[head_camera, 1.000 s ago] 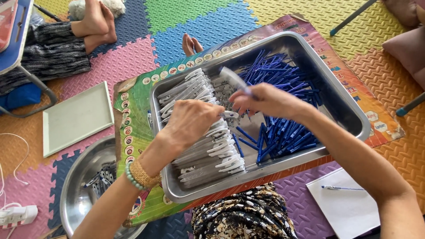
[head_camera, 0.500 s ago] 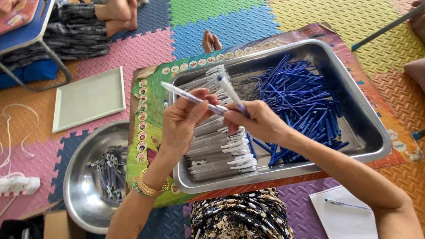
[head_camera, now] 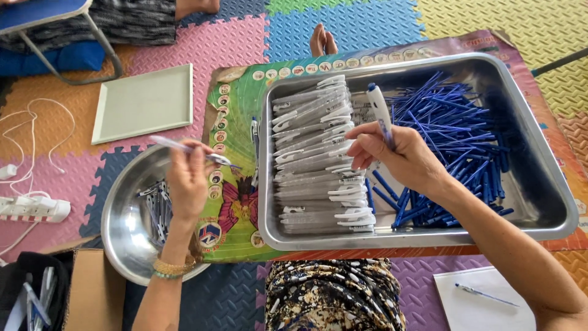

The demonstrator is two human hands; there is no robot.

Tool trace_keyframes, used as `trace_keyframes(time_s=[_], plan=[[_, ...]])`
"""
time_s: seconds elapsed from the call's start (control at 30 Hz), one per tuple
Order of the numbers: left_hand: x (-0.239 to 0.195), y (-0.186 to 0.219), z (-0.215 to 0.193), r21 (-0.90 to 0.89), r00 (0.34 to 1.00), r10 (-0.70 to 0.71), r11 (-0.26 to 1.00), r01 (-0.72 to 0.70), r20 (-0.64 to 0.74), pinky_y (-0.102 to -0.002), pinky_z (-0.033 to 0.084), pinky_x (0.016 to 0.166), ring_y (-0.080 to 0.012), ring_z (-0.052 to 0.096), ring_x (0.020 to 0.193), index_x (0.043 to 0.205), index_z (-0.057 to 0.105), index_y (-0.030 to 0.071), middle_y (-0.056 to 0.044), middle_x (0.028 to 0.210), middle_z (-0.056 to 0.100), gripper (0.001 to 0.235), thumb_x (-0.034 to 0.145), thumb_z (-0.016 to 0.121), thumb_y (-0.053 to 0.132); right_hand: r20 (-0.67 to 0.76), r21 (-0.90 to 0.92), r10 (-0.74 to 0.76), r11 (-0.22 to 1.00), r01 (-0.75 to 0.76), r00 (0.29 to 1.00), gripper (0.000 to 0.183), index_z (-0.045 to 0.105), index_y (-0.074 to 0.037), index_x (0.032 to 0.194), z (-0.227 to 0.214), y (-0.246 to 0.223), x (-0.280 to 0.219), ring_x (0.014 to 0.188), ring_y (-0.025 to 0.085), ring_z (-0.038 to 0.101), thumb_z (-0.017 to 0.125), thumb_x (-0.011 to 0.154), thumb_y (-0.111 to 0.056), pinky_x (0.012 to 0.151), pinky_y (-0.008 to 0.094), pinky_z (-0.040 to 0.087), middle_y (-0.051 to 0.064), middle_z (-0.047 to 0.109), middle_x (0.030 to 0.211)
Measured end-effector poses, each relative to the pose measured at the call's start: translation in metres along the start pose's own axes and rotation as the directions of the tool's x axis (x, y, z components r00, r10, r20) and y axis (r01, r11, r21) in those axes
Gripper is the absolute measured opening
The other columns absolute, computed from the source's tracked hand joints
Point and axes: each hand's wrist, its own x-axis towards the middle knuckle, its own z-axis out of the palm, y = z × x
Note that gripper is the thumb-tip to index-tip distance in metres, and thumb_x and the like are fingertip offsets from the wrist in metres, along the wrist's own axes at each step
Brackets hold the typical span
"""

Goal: The person assembles pens by inserting blue ink cartridges into clear pen bodies. They pick up a pen body, insert a cartridge, and place the assembled pen into a metal tray. The person repeats this process continuously.

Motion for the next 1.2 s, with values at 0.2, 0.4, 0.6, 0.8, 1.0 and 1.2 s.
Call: trace_keyframes(time_s=[0.2, 0.4, 0.6, 0.8, 1.0, 1.2], plan=[[-0.009, -0.020, 0.013, 0.001, 0.998, -0.058, 0.998, 0.058, 0.010, -0.057, 0.071, 0.089, -0.0422, 0.079, 0.108, 0.130, 0.050, 0.006, -0.024, 0.112, 0.072, 0.018, 0.124, 0.041, 0.021, 0.001, -0.033, 0.011, 0.999, -0.010, 1.000, 0.032, 0.075, 0.010, 0.126, -0.003, -0.001, -0.003, 0.081, 0.024, 0.084, 0.056, 0.114, -0.014, 0.083, 0.038, 0.071, 0.021, 0.085, 0.088], [-0.008, -0.055, 0.007, -0.511, 0.913, -0.400, 0.803, 0.307, -0.080, -0.064, 0.072, 0.090, -0.0388, 0.076, 0.116, 0.135, 0.046, 0.024, -0.006, 0.116, 0.064, 0.018, 0.124, 0.034, 0.032, 0.027, -0.045, 0.053, 0.998, -0.052, 0.998, 0.031, 0.076, 0.008, 0.126, 0.006, 0.004, -0.003, 0.078, 0.023, 0.083, 0.061, 0.112, -0.015, 0.080, 0.038, 0.071, 0.019, 0.085, 0.088], [-0.012, -0.014, 0.002, -0.770, 0.841, -0.540, 0.553, 0.317, -0.041, -0.065, 0.073, 0.088, -0.0344, 0.078, 0.115, 0.128, 0.053, 0.027, 0.001, 0.108, 0.067, 0.019, 0.122, 0.037, 0.034, 0.089, -0.191, 0.016, 0.982, 0.001, 0.996, 0.026, 0.079, 0.004, 0.122, 0.029, -0.006, 0.011, 0.066, 0.020, 0.076, 0.066, 0.109, -0.015, 0.072, 0.035, 0.068, 0.015, 0.084, 0.082], [0.007, 0.061, 0.074, -0.793, 0.941, -0.316, 0.538, 0.285, 0.123, -0.064, 0.075, 0.082, -0.0398, 0.078, 0.108, 0.130, 0.057, 0.027, -0.004, 0.107, 0.067, 0.020, 0.121, 0.042, 0.035, 0.191, -0.357, -0.150, 0.910, 0.211, 0.970, 0.037, 0.073, 0.001, 0.135, 0.069, -0.013, 0.033, 0.077, 0.036, 0.082, 0.066, 0.110, -0.026, 0.076, 0.048, 0.065, 0.018, 0.083, 0.090], [0.016, 0.083, 0.131, -0.800, 0.979, -0.096, 0.566, 0.200, 0.178, -0.052, 0.074, 0.098, -0.0384, 0.077, 0.120, 0.131, 0.053, 0.022, -0.004, 0.120, 0.069, 0.018, 0.118, 0.050, 0.034, 0.121, -0.445, -0.151, 0.875, 0.189, 0.981, 0.023, 0.082, -0.003, 0.113, 0.012, 0.034, 0.018, 0.075, 0.033, 0.081, 0.072, 0.107, -0.023, 0.073, 0.042, 0.064, 0.015, 0.080, 0.084], [0.048, 0.101, 0.150, -0.488, 0.991, 0.077, 0.873, -0.015, 0.107, -0.034, 0.070, 0.102, -0.0152, 0.076, 0.109, 0.125, 0.072, 0.012, 0.000, 0.120, 0.072, 0.021, 0.111, 0.071, 0.028, 0.033, -0.761, -0.135, 0.639, 0.112, 0.990, 0.014, 0.083, -0.005, 0.113, -0.108, 0.045, -0.018, 0.091, 0.042, 0.078, 0.075, 0.103, -0.012, 0.082, 0.050, 0.061, 0.017, 0.081, 0.098]])
